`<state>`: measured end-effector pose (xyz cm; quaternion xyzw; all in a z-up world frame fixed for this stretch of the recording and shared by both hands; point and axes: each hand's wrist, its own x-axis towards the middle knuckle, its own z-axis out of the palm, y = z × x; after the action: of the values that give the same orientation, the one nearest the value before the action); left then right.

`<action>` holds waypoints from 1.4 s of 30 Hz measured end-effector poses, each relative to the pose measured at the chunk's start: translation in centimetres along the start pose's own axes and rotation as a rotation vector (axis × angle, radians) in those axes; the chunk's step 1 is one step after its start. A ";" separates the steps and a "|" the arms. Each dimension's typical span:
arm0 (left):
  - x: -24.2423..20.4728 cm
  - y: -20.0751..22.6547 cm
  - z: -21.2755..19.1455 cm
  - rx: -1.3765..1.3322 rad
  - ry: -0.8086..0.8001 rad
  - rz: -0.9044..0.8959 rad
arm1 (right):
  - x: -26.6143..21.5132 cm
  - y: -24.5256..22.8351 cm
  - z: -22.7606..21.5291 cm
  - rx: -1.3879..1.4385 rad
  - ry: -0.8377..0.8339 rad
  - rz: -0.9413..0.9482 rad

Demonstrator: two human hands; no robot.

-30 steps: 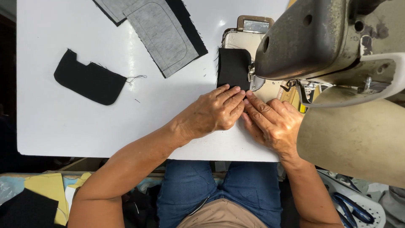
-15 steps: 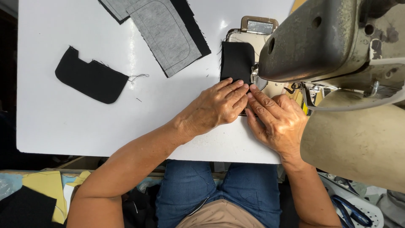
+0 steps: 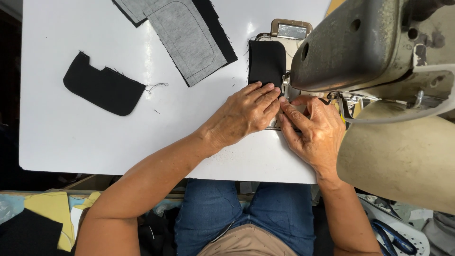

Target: Cutting and preparing small fabric components at a sewing workstation using scissors and manual tools.

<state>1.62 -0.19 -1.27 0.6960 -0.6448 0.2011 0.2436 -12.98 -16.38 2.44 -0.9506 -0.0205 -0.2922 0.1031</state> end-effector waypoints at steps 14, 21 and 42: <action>0.0 -0.6 0.2 0.021 0.105 -0.082 | 1.4 0.6 1.2 0.115 0.018 0.039; -0.8 -1.3 0.3 -0.027 0.113 -0.135 | 2.2 0.0 1.6 0.142 0.060 -0.011; -0.3 -2.8 -0.2 -0.027 0.221 -0.087 | 2.6 0.4 2.4 0.253 0.128 -0.107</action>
<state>4.36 0.30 -1.51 0.6937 -0.5858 0.2571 0.3310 -9.46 -16.33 1.92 -0.9071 -0.1010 -0.3523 0.2073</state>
